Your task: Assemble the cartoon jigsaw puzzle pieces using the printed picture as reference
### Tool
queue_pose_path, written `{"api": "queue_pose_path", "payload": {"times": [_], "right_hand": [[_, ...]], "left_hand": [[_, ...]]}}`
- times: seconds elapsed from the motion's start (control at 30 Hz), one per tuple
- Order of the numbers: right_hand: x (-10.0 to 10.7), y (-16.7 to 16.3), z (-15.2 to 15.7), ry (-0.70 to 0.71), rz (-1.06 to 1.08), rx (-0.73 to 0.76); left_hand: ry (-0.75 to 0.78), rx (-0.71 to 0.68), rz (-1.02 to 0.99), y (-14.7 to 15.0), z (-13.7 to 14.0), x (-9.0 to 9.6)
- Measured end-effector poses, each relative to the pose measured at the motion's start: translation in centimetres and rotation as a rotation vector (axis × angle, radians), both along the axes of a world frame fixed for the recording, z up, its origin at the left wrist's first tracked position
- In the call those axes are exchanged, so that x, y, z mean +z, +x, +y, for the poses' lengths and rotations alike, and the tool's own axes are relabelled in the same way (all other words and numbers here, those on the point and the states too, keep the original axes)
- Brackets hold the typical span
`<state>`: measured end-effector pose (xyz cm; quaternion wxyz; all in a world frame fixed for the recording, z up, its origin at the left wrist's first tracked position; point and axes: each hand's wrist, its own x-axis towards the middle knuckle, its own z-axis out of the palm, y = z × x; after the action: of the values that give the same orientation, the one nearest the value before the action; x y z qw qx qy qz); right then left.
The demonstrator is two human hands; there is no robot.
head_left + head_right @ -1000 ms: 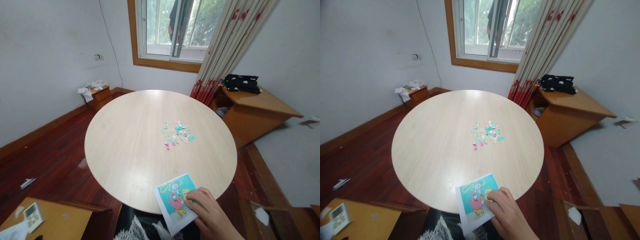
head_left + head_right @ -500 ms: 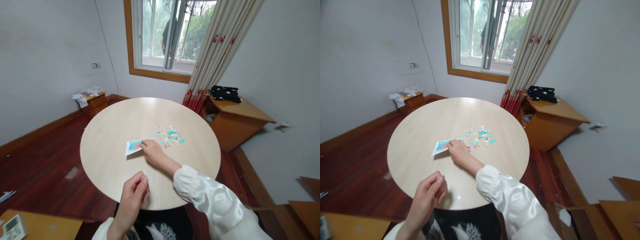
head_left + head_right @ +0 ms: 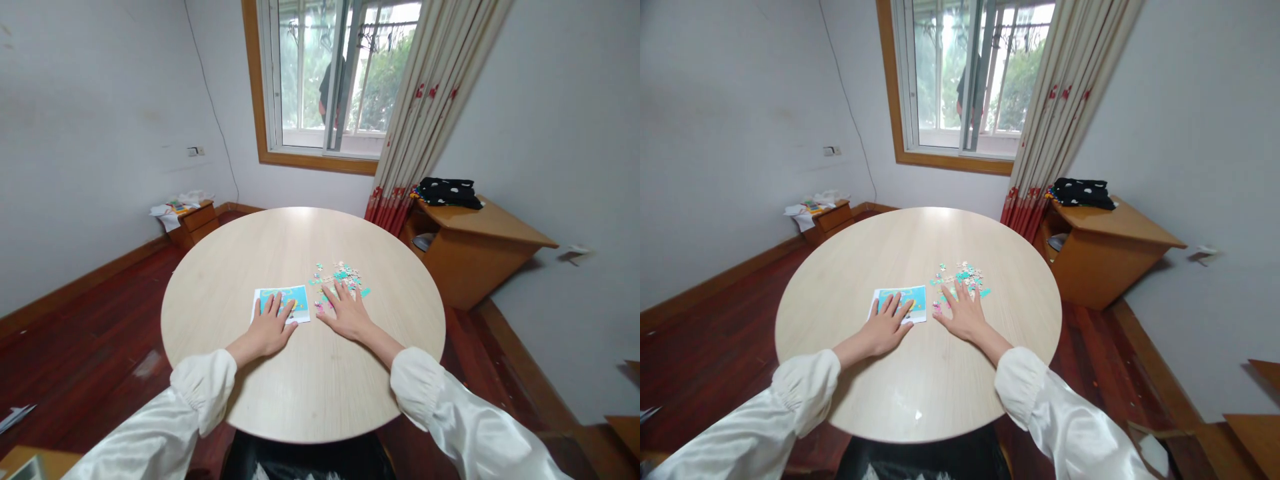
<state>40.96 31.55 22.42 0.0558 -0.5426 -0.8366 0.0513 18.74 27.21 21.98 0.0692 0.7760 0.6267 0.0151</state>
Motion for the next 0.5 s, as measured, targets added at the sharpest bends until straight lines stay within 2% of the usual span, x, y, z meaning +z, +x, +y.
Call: {"api": "queue_pose_path", "payload": {"times": [0.1,0.3,0.4,0.47,0.5], "right_hand": [[-0.2,0.7,2.7,-0.040,-0.008,-0.051],[-0.7,0.1,6.1,-0.004,0.052,0.020],[-0.3,0.8,6.6,0.081,0.211,0.016],[1.7,1.9,6.2,0.180,0.396,-0.021],[3.2,2.7,5.7,0.250,0.510,-0.025]], "left_hand": [[-0.023,-0.044,0.014,0.7,2.3,-0.1],[-0.052,-0.131,-0.045,1.0,9.0,2.5],[-0.079,-0.183,-0.081,0.0,10.4,5.4],[-0.070,-0.207,-0.118,-1.3,9.9,8.5],[-0.008,-0.208,-0.166,-2.1,9.3,10.2]]}}
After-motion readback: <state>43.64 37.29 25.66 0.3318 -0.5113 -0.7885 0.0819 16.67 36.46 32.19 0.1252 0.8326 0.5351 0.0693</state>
